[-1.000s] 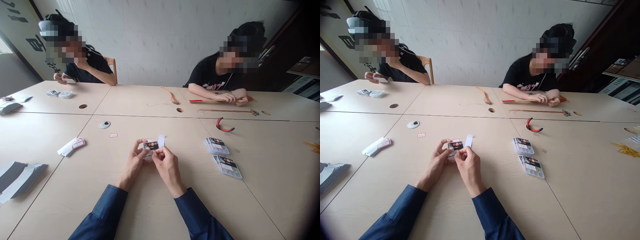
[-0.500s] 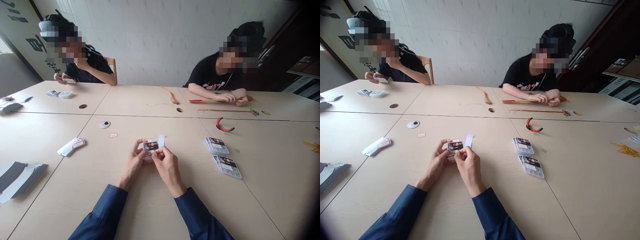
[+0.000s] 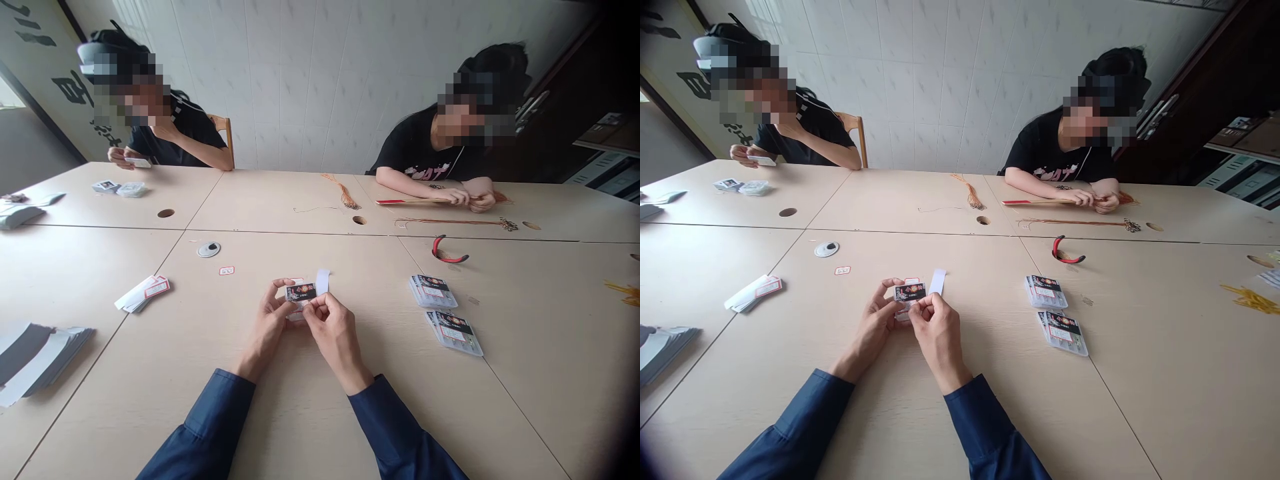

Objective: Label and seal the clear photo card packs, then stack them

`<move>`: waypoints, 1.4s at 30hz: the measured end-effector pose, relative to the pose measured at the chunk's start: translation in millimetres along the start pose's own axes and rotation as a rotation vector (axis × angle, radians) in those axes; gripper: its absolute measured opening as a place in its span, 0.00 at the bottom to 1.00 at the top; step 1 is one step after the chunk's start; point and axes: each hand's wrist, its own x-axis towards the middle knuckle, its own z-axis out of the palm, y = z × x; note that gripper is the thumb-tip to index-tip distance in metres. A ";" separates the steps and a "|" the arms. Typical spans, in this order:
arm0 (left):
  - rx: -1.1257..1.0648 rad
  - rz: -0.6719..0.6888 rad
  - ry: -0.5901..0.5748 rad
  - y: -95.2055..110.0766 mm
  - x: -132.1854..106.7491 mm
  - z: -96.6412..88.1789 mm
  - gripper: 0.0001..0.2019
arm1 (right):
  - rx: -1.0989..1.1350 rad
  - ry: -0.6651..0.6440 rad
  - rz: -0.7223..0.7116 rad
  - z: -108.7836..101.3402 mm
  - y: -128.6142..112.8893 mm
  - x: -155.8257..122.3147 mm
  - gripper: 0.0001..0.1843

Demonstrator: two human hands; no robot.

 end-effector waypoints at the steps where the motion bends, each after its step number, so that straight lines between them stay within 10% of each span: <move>1: 0.007 0.000 0.000 0.0 -0.1 0.1 0.17 | 0.001 -0.002 0.005 0.1 0.1 0.0 0.12; 42: -0.100 -0.014 -0.021 4.0 -1.0 3.0 0.13 | -0.004 0.002 0.026 0.5 1.5 0.9 0.14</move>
